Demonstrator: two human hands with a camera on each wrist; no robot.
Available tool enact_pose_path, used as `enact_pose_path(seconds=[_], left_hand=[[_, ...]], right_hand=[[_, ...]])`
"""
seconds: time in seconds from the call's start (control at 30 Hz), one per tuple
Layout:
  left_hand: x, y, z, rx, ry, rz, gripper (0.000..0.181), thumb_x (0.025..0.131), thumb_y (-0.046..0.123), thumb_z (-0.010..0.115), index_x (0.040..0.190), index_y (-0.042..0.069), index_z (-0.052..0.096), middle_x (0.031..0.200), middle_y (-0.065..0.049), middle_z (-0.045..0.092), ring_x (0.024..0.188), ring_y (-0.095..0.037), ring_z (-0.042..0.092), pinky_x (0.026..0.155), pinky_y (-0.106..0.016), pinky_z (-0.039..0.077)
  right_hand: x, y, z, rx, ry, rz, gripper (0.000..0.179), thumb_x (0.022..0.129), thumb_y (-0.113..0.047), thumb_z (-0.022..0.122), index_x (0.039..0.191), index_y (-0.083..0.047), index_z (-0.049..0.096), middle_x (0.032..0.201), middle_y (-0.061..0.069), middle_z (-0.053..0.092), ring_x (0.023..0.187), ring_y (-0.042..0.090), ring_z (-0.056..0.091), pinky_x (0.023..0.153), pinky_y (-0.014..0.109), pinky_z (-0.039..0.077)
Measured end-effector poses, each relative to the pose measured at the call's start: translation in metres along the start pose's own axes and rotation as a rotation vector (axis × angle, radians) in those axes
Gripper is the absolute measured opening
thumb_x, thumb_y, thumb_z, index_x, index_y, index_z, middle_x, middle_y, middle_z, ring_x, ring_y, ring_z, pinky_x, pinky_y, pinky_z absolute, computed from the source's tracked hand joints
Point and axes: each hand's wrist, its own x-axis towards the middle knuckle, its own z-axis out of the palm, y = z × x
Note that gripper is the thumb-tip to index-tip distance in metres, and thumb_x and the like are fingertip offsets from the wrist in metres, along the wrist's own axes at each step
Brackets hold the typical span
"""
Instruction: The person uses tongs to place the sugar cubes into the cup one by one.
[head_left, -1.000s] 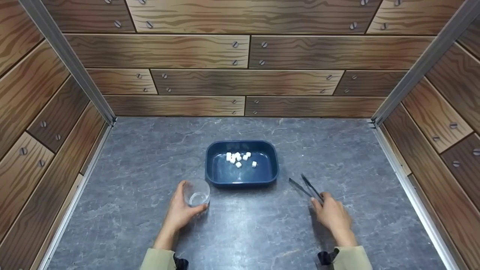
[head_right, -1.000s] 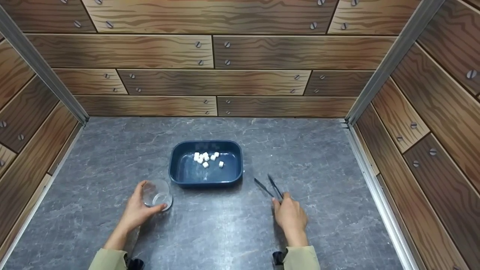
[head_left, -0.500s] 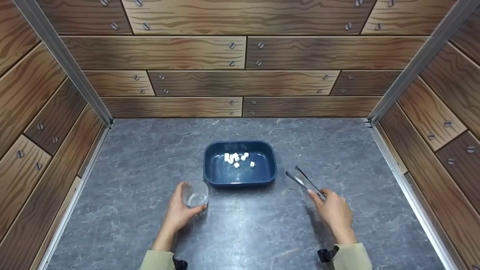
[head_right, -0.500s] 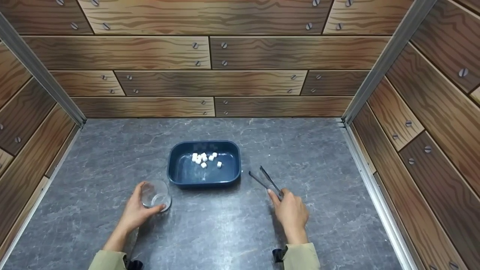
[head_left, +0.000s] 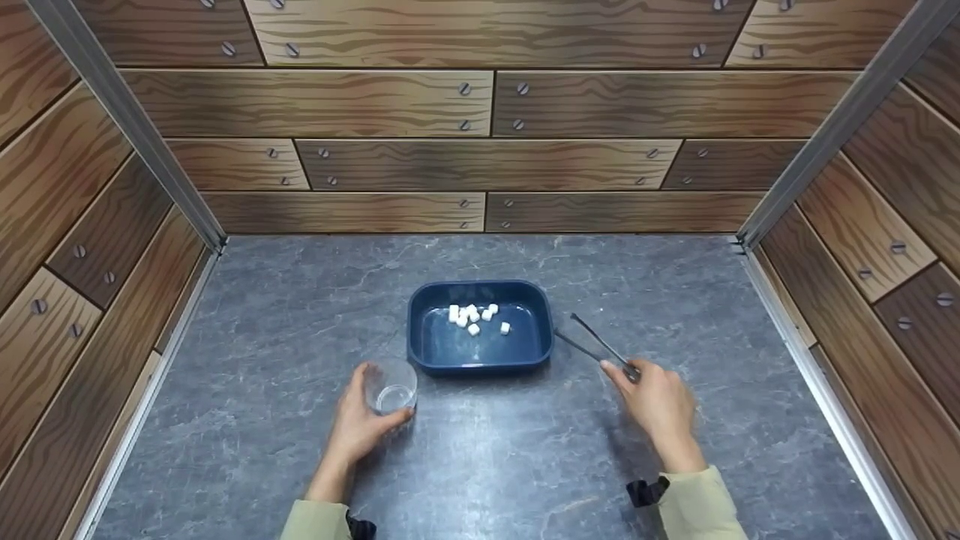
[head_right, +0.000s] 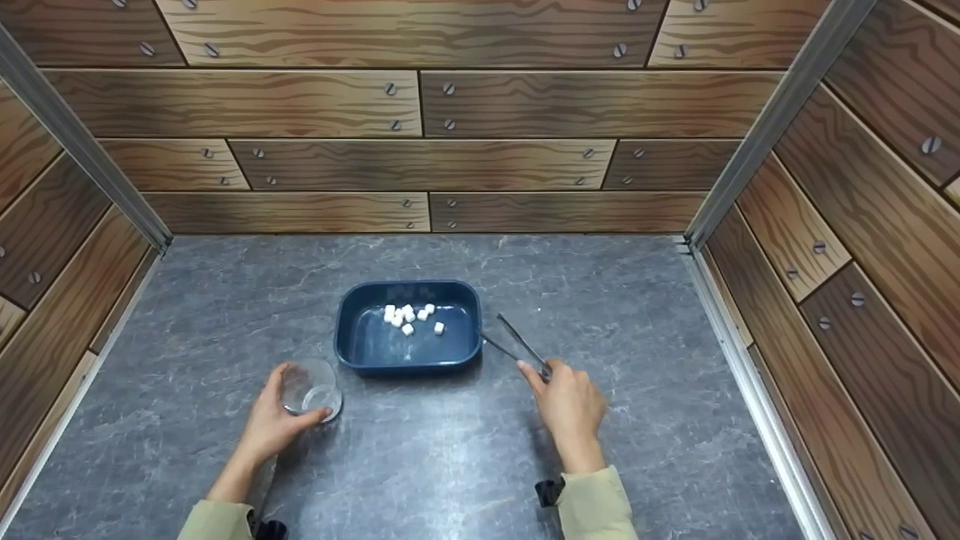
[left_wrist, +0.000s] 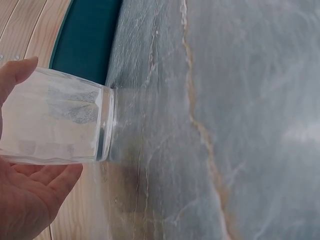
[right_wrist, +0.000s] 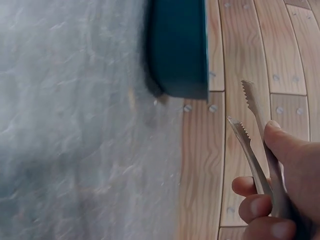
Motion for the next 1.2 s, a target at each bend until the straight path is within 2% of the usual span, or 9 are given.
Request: enact_pose_path(seconds=[0.1, 0.4, 0.6, 0.9, 1.1, 1.2], left_hand=[[0.000, -0.001, 0.000, 0.002, 0.003, 0.005, 0.095, 0.063, 0.022, 0.093, 0.139, -0.004, 0.041, 0.131, -0.024, 0.055, 0.123, -0.041, 0.050, 0.104, -0.052, 0.037], [-0.001, -0.001, 0.001, 0.014, 0.015, 0.018, 0.095, 0.063, 0.023, 0.093, 0.138, -0.004, 0.041, 0.130, -0.024, 0.056, 0.122, -0.041, 0.051, 0.104, -0.052, 0.038], [-0.001, -0.002, 0.001, 0.018, 0.018, 0.020, 0.095, 0.064, 0.023, 0.093, 0.138, -0.004, 0.041, 0.130, -0.023, 0.056, 0.121, -0.040, 0.051, 0.103, -0.053, 0.039], [-0.003, -0.001, 0.001, 0.023, 0.019, -0.009, 0.098, 0.063, 0.023, 0.093, 0.140, -0.004, 0.039, 0.132, -0.026, 0.054, 0.122, -0.042, 0.050, 0.103, -0.054, 0.039], [-0.003, 0.001, 0.000, 0.016, 0.005, -0.029, 0.098, 0.064, 0.022, 0.092, 0.141, -0.003, 0.038, 0.133, -0.026, 0.053, 0.123, -0.043, 0.049, 0.103, -0.055, 0.039], [-0.003, 0.001, 0.001, 0.011, 0.012, -0.019, 0.096, 0.063, 0.020, 0.092, 0.140, -0.003, 0.039, 0.131, -0.026, 0.054, 0.122, -0.042, 0.050, 0.102, -0.054, 0.039]], right_hand=[[0.004, -0.008, 0.000, -0.001, 0.008, -0.028, 0.052, 0.089, -0.054, 0.065, 0.096, -0.004, 0.074, 0.067, 0.006, 0.066, 0.040, 0.016, 0.045, 0.037, 0.032, 0.032], [0.014, -0.028, 0.004, -0.033, -0.015, -0.096, 0.045, 0.089, -0.053, 0.067, 0.088, -0.008, 0.072, 0.059, 0.002, 0.059, 0.038, 0.015, 0.041, 0.036, 0.030, 0.029], [0.022, -0.038, 0.009, -0.084, -0.066, -0.109, 0.047, 0.087, -0.055, 0.067, 0.089, -0.008, 0.073, 0.061, 0.002, 0.061, 0.041, 0.015, 0.044, 0.037, 0.031, 0.031], [0.038, -0.051, 0.019, -0.210, -0.162, -0.128, 0.049, 0.086, -0.059, 0.065, 0.065, -0.015, 0.058, 0.051, 0.000, 0.049, 0.044, 0.020, 0.044, 0.039, 0.033, 0.032], [0.048, -0.059, 0.026, -0.269, -0.208, -0.123, 0.050, 0.086, -0.060, 0.065, 0.066, -0.015, 0.058, 0.054, 0.002, 0.051, 0.047, 0.022, 0.048, 0.041, 0.038, 0.037], [0.052, -0.064, 0.029, -0.293, -0.216, -0.131, 0.049, 0.087, -0.059, 0.065, 0.069, -0.013, 0.060, 0.056, 0.002, 0.051, 0.048, 0.023, 0.050, 0.042, 0.040, 0.039]])
